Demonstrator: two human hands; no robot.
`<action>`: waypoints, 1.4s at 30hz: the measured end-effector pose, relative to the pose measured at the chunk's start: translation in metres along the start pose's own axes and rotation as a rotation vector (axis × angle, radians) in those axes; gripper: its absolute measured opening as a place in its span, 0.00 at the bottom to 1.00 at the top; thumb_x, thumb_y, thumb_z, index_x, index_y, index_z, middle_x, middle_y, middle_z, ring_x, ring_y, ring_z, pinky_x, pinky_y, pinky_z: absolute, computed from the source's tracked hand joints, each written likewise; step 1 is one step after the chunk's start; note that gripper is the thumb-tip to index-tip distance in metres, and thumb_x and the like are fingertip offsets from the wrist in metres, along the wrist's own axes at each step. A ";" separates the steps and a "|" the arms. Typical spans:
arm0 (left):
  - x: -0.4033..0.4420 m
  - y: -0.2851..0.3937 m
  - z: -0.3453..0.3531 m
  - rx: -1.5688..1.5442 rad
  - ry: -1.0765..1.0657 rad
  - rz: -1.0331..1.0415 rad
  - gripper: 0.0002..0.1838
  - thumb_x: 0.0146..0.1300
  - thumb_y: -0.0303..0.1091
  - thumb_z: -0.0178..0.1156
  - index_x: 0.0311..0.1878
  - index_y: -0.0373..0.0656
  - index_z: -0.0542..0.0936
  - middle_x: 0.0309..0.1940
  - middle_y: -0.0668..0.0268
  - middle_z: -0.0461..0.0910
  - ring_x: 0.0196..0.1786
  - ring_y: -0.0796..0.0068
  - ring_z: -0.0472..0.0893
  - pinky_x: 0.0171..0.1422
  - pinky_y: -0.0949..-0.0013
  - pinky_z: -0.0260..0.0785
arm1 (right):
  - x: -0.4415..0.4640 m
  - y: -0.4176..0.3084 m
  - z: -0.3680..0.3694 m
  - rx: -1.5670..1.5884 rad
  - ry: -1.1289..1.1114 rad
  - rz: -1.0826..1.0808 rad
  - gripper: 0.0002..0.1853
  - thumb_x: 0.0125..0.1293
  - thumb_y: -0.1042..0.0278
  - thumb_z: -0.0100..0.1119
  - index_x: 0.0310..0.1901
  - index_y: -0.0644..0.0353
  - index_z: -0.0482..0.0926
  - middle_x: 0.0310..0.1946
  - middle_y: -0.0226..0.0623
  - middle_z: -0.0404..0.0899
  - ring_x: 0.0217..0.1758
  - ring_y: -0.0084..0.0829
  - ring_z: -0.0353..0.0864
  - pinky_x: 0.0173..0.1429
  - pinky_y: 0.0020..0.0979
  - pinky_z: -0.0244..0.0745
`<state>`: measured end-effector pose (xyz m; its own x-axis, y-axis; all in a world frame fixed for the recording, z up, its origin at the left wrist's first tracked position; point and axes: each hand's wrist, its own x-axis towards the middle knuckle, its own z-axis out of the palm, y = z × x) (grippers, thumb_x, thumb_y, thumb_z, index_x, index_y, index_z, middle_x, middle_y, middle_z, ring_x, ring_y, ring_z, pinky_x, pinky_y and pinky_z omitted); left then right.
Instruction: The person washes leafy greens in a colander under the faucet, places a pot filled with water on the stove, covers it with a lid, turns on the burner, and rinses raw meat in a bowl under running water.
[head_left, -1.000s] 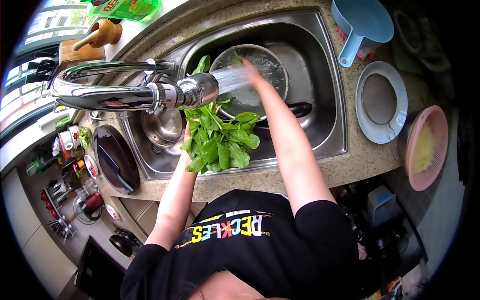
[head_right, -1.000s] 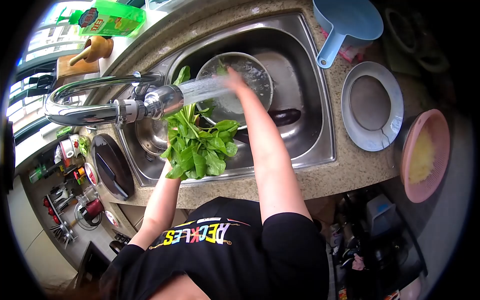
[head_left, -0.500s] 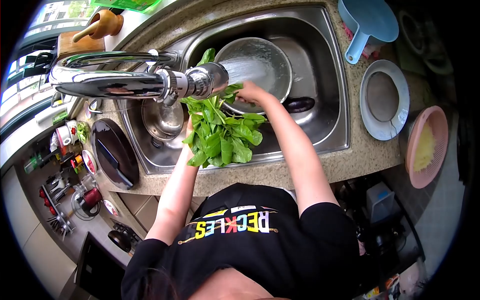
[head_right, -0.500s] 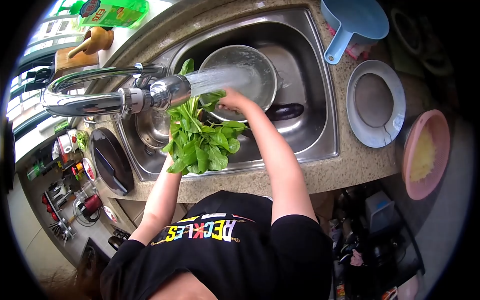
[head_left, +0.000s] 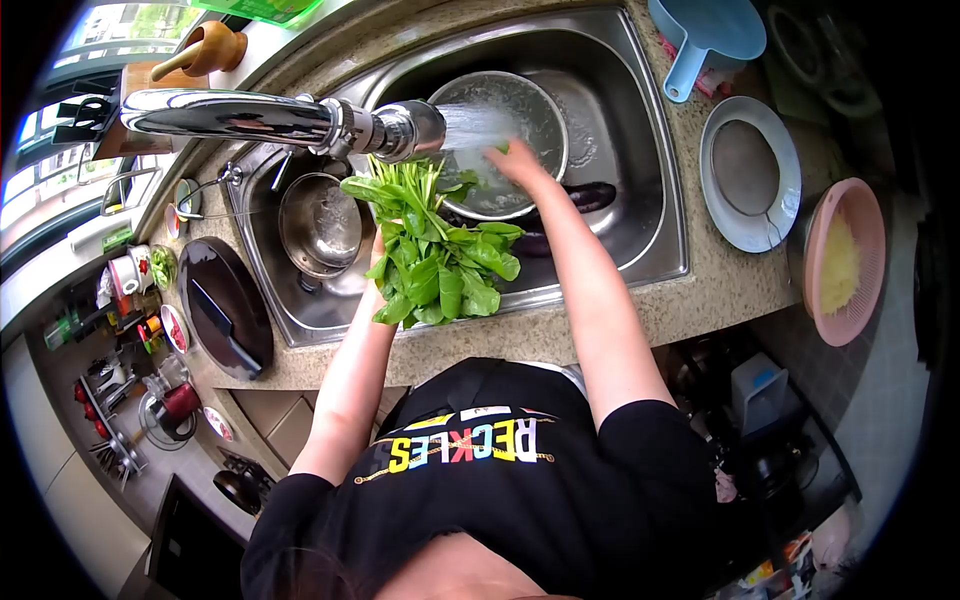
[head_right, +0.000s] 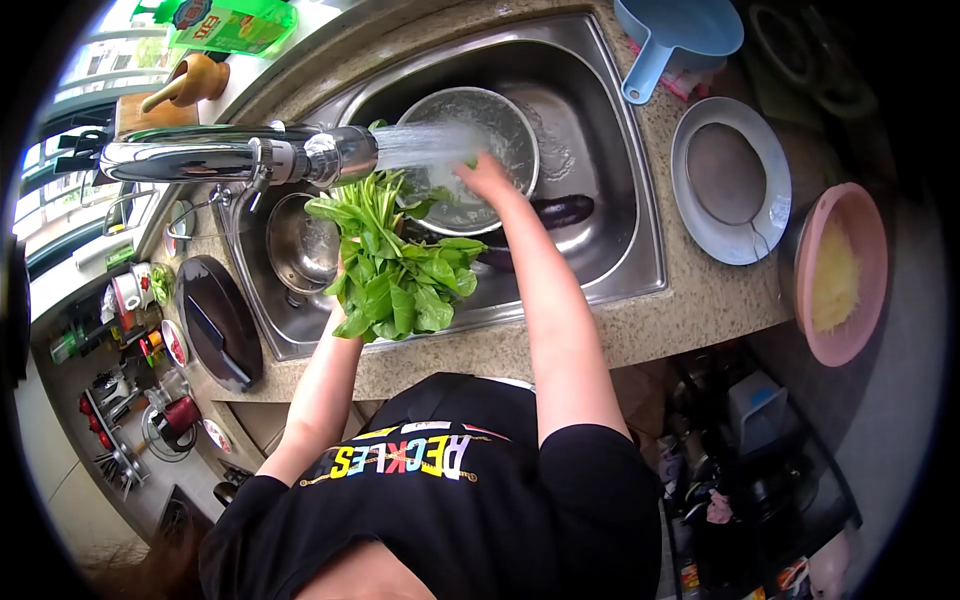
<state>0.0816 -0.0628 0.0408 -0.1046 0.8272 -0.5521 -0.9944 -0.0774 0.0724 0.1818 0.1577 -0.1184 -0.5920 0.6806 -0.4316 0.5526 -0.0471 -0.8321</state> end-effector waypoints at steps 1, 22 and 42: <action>-0.002 -0.002 0.004 0.003 0.003 0.000 0.30 0.53 0.45 0.66 0.58 0.42 0.72 0.51 0.58 0.77 0.53 0.59 0.76 0.63 0.53 0.67 | 0.002 -0.001 0.009 -0.048 -0.064 0.037 0.24 0.59 0.55 0.60 0.52 0.62 0.76 0.42 0.51 0.81 0.45 0.42 0.80 0.51 0.36 0.72; -0.013 0.010 0.009 -0.049 0.063 -0.022 0.27 0.57 0.47 0.62 0.57 0.42 0.73 0.51 0.58 0.77 0.53 0.60 0.76 0.63 0.53 0.67 | -0.060 -0.008 -0.022 0.100 -0.173 -0.123 0.21 0.54 0.62 0.65 0.49 0.61 0.77 0.39 0.43 0.80 0.40 0.36 0.78 0.45 0.34 0.72; -0.021 0.013 0.023 -0.194 0.001 -0.111 0.26 0.56 0.42 0.63 0.56 0.40 0.74 0.52 0.56 0.77 0.54 0.58 0.76 0.64 0.51 0.66 | -0.064 0.054 -0.035 0.365 0.417 0.217 0.15 0.48 0.74 0.67 0.41 0.62 0.79 0.30 0.34 0.81 0.26 0.24 0.75 0.31 0.27 0.69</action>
<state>0.0716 -0.0686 0.0725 0.0054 0.8358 -0.5490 -0.9845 -0.0919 -0.1496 0.2699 0.1377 -0.1236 -0.1672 0.8535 -0.4935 0.3536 -0.4154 -0.8381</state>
